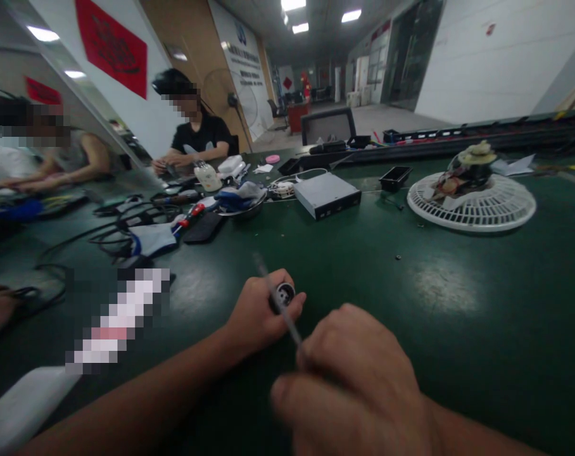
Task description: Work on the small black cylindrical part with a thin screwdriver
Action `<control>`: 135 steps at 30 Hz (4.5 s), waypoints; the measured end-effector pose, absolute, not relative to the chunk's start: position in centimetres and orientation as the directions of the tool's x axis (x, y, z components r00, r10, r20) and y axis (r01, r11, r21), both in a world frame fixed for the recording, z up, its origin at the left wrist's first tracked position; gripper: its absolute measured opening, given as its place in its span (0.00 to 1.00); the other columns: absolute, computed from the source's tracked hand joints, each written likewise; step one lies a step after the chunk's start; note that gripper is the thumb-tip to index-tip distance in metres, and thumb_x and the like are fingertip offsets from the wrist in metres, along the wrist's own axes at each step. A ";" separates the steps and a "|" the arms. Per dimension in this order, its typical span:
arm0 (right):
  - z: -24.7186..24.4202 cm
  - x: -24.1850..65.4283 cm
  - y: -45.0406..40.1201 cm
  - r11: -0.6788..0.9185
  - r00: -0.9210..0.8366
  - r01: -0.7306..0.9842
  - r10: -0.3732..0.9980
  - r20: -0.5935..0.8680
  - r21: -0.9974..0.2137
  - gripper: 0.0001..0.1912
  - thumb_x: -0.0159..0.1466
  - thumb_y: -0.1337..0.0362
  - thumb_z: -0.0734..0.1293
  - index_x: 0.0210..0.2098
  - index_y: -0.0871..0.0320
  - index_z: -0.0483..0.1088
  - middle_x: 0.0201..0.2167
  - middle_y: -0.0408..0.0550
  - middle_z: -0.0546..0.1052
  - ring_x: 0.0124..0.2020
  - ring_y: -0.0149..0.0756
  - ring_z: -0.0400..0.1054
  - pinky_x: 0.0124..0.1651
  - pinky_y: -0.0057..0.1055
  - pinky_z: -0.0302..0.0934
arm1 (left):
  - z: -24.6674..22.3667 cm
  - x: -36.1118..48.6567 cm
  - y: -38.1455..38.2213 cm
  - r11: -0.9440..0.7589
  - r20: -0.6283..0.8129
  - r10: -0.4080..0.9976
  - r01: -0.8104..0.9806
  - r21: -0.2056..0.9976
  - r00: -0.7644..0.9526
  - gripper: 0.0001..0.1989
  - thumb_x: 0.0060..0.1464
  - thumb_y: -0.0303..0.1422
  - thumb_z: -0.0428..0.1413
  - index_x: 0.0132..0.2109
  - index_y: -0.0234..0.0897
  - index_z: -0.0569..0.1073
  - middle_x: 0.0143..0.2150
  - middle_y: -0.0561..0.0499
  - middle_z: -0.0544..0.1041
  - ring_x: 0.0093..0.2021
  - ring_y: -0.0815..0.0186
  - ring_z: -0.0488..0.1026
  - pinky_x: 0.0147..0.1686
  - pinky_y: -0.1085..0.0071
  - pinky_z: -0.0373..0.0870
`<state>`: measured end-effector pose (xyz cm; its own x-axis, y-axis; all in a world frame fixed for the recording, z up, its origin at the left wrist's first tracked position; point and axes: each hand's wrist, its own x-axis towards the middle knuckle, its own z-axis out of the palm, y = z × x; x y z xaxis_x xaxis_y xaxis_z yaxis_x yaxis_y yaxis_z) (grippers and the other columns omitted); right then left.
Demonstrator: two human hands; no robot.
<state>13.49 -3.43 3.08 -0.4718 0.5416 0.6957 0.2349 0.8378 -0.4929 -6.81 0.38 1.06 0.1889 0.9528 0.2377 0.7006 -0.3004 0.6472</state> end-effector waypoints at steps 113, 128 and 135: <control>0.6 14.3 1.6 0.202 -0.598 0.024 0.788 0.149 -0.979 0.07 0.69 0.66 0.63 0.37 0.57 0.72 0.29 0.47 0.77 0.26 0.32 0.71 0.27 0.28 0.64 | 0.1 -8.3 1.6 -0.281 0.128 0.959 0.898 0.340 0.252 0.05 0.56 0.36 0.57 0.36 0.41 0.72 0.27 0.55 0.74 0.29 0.65 0.66 0.35 0.65 0.61; -0.3 14.8 1.2 0.289 -0.394 -0.006 0.879 0.268 -0.957 0.06 0.69 0.65 0.64 0.36 0.56 0.72 0.25 0.43 0.72 0.24 0.31 0.68 0.25 0.28 0.61 | 0.4 -8.2 1.5 -0.221 0.070 0.975 0.902 0.370 0.210 0.05 0.57 0.37 0.57 0.38 0.41 0.73 0.30 0.54 0.75 0.31 0.64 0.68 0.34 0.65 0.62; 0.3 14.5 1.0 0.285 -0.267 0.085 0.930 0.254 -0.955 0.06 0.67 0.60 0.70 0.42 0.54 0.70 0.30 0.44 0.74 0.27 0.33 0.70 0.25 0.28 0.63 | -0.1 -8.4 1.4 -0.129 0.124 0.989 0.881 0.456 0.081 0.09 0.56 0.37 0.59 0.43 0.41 0.71 0.35 0.53 0.77 0.35 0.63 0.71 0.32 0.67 0.62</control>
